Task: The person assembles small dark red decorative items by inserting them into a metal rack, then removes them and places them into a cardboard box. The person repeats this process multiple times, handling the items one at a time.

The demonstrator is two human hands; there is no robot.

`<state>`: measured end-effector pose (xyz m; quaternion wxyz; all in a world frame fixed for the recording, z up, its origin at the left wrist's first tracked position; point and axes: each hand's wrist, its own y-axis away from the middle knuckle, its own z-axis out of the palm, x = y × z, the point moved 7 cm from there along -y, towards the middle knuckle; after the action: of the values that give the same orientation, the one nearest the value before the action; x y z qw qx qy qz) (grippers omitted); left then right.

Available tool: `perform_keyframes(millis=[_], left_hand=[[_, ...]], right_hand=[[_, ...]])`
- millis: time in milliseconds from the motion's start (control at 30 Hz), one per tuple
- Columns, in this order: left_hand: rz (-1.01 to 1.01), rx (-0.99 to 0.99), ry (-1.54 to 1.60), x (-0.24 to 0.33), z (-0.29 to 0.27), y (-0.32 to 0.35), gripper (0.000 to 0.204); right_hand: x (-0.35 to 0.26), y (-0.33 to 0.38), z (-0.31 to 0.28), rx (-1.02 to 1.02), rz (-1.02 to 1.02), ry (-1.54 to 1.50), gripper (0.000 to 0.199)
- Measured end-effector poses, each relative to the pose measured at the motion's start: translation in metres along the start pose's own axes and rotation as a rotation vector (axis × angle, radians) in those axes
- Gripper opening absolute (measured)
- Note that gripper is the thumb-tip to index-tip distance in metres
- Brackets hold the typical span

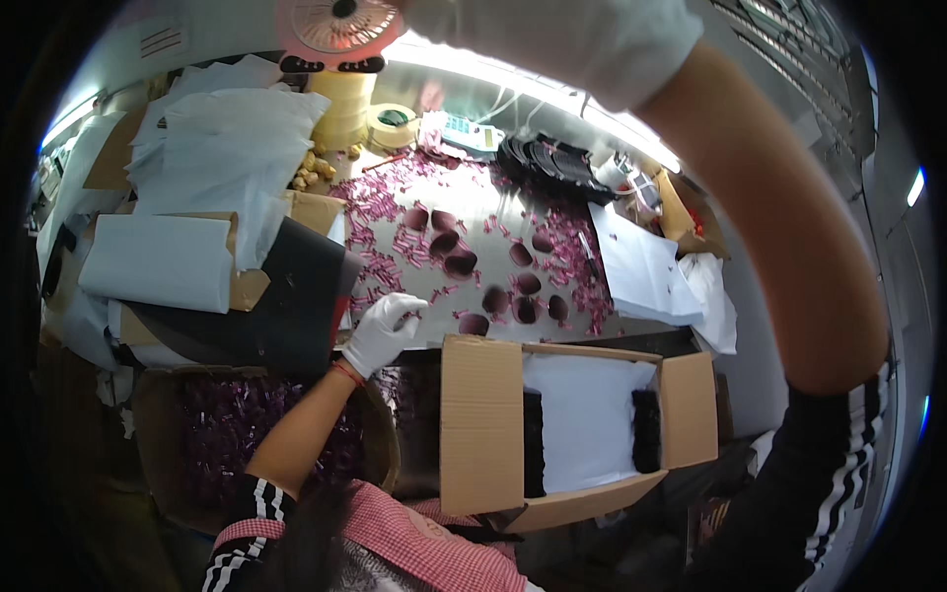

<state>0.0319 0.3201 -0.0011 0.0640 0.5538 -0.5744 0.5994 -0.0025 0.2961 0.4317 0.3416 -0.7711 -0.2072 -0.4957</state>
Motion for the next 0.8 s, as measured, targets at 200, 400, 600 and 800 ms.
perform_keyframes(millis=[200, 400, 600, 800], left_hand=[[0.026, -0.108, -0.143, 0.009, 0.023, -0.002, 0.029], [0.141, -0.484, -0.404, 0.045, 0.055, -0.042, 0.029], [-0.38, -0.981, -0.6, 0.026, 0.099, -0.087, 0.042], [-0.495, -1.164, -0.926, 0.033, 0.15, -0.08, 0.066]], right_hand=[[-0.101, 0.259, 0.034, -0.905, 0.439, -0.642, 0.029], [-0.203, 0.481, 0.056, -1.276, 0.999, -0.985, 0.033], [-0.231, 0.52, 0.083, -1.052, 1.104, -0.835, 0.051], [-0.239, 0.527, 0.1, -0.979, 0.921, -0.802, 0.03]])
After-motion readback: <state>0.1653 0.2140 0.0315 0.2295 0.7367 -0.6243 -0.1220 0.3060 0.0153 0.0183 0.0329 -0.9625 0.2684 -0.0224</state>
